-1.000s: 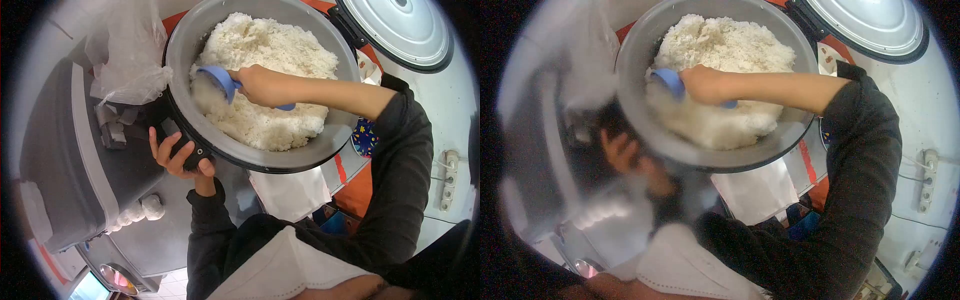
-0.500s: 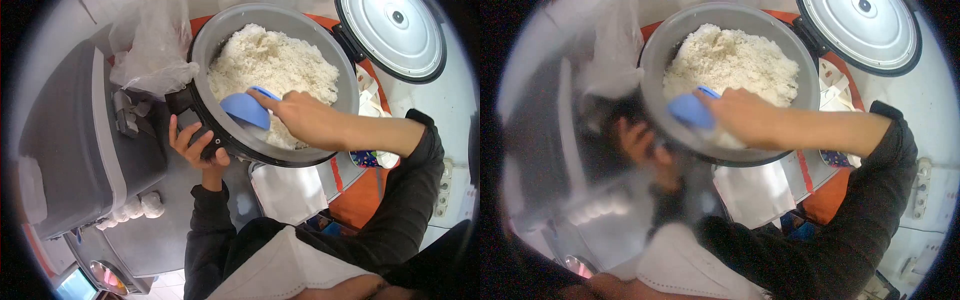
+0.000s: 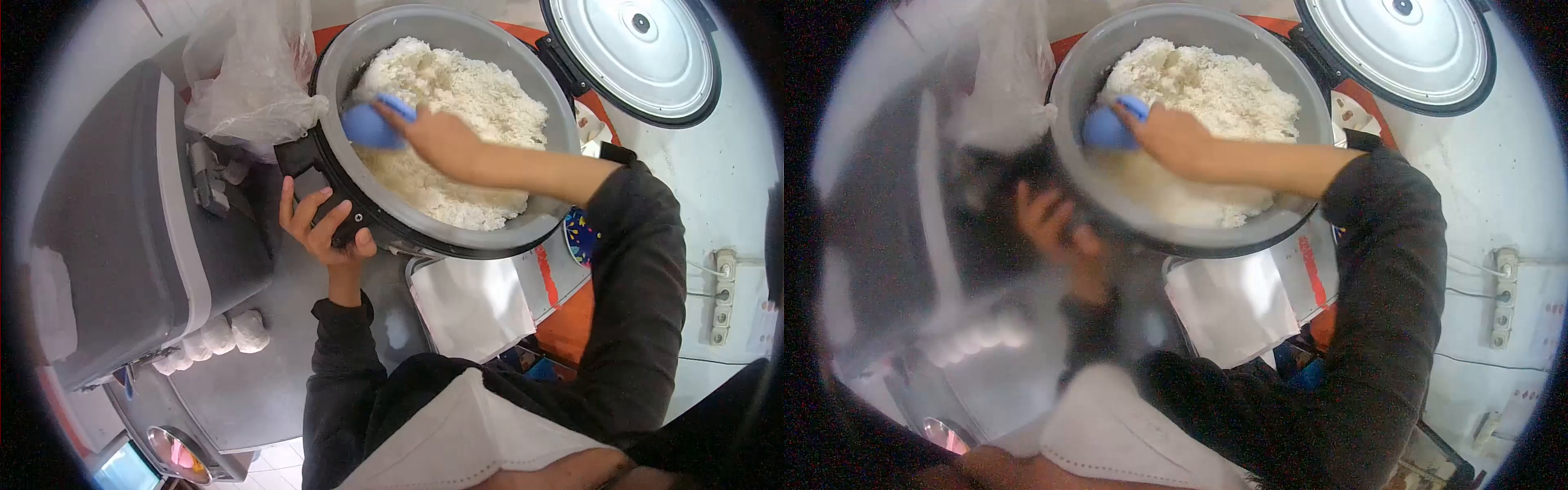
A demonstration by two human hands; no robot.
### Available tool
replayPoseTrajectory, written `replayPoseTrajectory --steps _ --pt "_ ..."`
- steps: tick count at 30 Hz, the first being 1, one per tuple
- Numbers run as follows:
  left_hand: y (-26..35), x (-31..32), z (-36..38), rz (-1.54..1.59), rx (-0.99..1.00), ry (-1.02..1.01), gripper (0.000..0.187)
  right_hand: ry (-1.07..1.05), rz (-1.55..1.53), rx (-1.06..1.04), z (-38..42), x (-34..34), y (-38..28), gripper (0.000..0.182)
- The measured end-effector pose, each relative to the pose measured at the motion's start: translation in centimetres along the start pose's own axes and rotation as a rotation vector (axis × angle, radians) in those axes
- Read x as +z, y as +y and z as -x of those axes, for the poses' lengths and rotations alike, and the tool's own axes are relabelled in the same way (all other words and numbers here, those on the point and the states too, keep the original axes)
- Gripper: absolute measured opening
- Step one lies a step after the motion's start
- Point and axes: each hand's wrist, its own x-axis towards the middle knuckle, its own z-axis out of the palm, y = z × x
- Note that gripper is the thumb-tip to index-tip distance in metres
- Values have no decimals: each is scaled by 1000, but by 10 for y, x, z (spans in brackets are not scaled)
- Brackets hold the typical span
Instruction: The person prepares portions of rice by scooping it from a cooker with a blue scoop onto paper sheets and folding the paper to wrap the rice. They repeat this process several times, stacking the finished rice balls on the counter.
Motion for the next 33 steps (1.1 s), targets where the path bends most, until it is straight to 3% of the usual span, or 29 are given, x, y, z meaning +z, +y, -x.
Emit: replayPoseTrajectory --steps 3,5,7,9,11,13,17,21,23,25,26,28,33 --pt "-1 0 -1 -3 23 -3 34 -42 34 3 12 0 -11 59" --pt "-1 2 -1 6 23 1 34 -140 -212 22 19 -10 6 61" --pt "-3 2 -2 22 40 9 33 -127 -238 19 11 -8 22 59" --pt "-4 2 -3 20 63 18 33 -75 -418 -128 1 10 22 56" --pt "-1 -1 -2 3 55 -2 32 -83 -307 -119 2 13 11 53" --pt "-3 -2 -4 -17 49 -20 32 -503 -461 103 -3 -36 0 50" --pt "-3 1 -3 -20 62 -9 32 -458 -591 118 -13 -37 18 47" --pt "1 3 -6 -15 56 43 33 -290 -584 52 -4 6 3 48" --pt "0 6 -5 -1 50 64 33 -340 -520 112 21 -17 -11 49" --pt "-2 6 -6 15 60 71 33 -92 -476 -81 43 -19 -7 51" --pt "-1 7 -6 2 43 72 33 -85 -481 -86 38 -16 -7 51" --pt "0 7 0 25 -11 76 33 -342 -541 8 31 -10 -9 53" --pt "5 8 -3 71 -47 116 28 -534 -465 237 44 -53 -33 57"
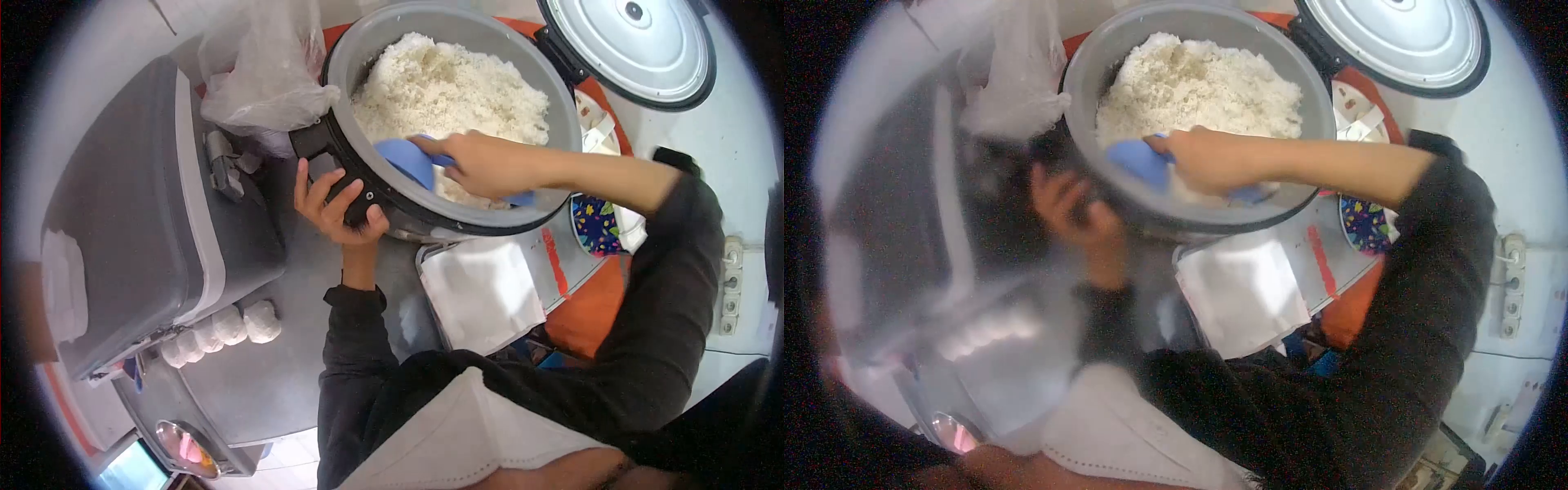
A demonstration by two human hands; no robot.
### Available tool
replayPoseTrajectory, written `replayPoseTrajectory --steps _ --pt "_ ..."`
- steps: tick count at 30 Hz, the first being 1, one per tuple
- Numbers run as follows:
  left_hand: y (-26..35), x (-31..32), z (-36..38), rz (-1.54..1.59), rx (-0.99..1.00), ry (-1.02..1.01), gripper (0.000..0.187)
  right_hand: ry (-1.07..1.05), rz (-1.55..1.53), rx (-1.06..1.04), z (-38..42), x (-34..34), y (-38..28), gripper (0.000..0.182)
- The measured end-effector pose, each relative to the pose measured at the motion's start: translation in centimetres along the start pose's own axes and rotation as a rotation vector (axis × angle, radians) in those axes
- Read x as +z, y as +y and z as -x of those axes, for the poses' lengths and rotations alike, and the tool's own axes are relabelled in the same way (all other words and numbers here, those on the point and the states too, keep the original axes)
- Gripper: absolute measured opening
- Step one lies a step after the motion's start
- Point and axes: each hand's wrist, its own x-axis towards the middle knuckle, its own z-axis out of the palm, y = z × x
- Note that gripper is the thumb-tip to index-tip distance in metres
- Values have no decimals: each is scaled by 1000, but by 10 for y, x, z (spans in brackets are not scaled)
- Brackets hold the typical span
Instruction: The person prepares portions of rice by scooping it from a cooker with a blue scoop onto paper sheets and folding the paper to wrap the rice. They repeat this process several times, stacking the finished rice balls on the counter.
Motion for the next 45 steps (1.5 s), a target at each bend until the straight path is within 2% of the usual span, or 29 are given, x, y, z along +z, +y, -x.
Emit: replayPoseTrajectory --steps 2,4,6,7,10,13,16,18,20,22,23,26,27,28,30,32,34,35,36,37,39,41,42,44,45 --pt "1 3 0 -7 11 1 27 89 220 -350 22 -11 16 58" --pt "3 6 2 -10 -20 30 27 14 151 -278 14 -13 12 57" --pt "3 6 1 0 -26 34 26 -182 -143 -82 -16 -10 2 55" --pt "5 3 1 0 -32 22 25 -175 -261 17 -31 1 2 53" --pt "2 4 0 -11 -23 31 25 -189 -231 -38 -7 -8 5 54" --pt "4 4 1 -17 -20 23 25 -191 -271 34 26 -28 10 54" --pt "6 3 1 -20 -41 17 26 -180 -330 9 15 -25 2 52" --pt "8 3 0 -31 -39 37 27 -158 -605 115 -10 -8 12 53" --pt "6 -1 0 -64 -30 -22 29 -151 -564 7 -2 -11 22 52" --pt "2 -4 5 -75 -17 -32 29 -208 -730 39 16 -19 32 49" --pt "1 -1 5 -63 -20 -45 29 -239 -873 5 24 -20 39 41" --pt "12 -3 0 -100 -82 -55 32 -161 -1020 -75 47 -16 47 32" --pt "10 -9 1 -117 -72 -127 31 -172 -1114 -163 54 -9 53 28" --pt "14 -14 -6 -135 -79 -129 31 -193 -1114 -162 65 -3 56 28" --pt "29 -24 -10 -107 -194 -291 31 -167 -1322 -242 92 18 65 30" --pt "63 -35 -22 -105 -241 -309 32 -233 -1476 -200 117 50 83 28" --pt "97 -52 14 -105 -315 -343 35 -256 -1649 -244 145 88 100 25" --pt "109 -59 34 -99 -322 -375 37 -255 -1753 -177 154 114 113 24" --pt "122 -67 54 -90 -328 -407 40 -351 -1854 -116 159 142 131 26" --pt "130 -80 92 -109 -384 -589 43 -359 -1874 -81 161 170 147 27" --pt "152 -93 160 -187 -385 -1087 57 -388 -1891 -43 153 222 178 27" --pt "179 -90 203 -269 -367 -1373 88 -124 -1778 11 139 267 198 36" --pt "181 -91 211 -279 -379 -1371 88 -140 -1775 14 134 279 201 36" --pt "180 -95 221 -401 -392 -1554 115 197 -1389 38 123 296 209 46" --pt "178 -95 225 -452 -388 -1573 124 325 -993 -58 116 302 217 52"
